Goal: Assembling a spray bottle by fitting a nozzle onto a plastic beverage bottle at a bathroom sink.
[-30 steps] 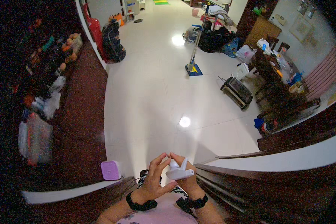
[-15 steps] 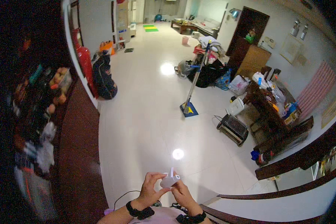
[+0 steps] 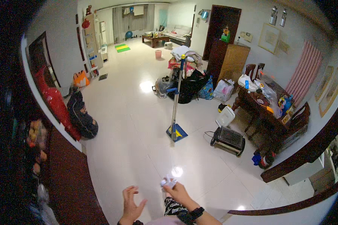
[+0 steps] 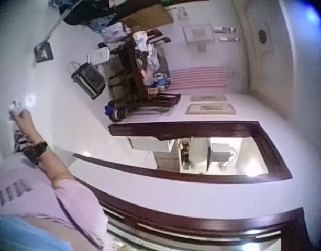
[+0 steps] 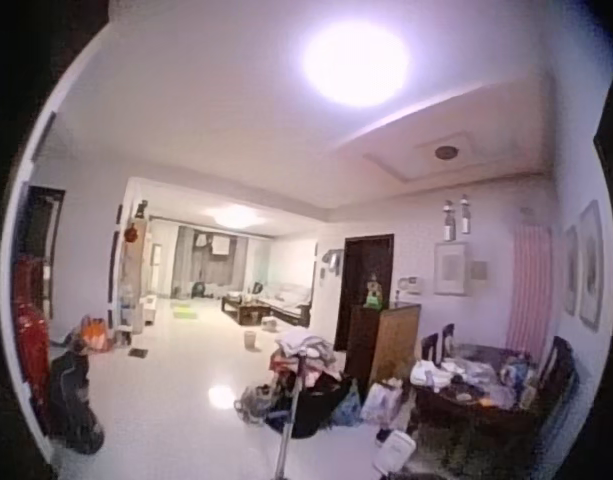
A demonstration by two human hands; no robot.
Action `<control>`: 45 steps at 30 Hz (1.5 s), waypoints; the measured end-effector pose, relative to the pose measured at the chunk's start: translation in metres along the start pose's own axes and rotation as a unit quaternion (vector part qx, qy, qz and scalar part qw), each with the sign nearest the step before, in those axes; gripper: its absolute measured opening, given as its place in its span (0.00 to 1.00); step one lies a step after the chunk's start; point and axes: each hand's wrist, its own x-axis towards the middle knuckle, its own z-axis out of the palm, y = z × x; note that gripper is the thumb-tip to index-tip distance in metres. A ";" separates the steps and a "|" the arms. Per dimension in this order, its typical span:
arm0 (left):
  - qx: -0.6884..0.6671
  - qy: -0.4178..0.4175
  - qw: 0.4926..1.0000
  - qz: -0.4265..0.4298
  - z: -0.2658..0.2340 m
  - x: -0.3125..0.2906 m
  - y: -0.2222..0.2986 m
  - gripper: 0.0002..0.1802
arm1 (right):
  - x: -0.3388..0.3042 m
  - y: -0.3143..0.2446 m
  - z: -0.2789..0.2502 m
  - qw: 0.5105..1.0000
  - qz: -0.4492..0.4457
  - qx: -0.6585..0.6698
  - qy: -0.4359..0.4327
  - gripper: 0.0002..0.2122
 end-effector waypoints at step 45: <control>-0.140 -0.686 0.636 0.324 0.219 0.228 0.130 0.16 | -0.246 0.099 0.053 0.439 0.144 0.164 0.872 0.14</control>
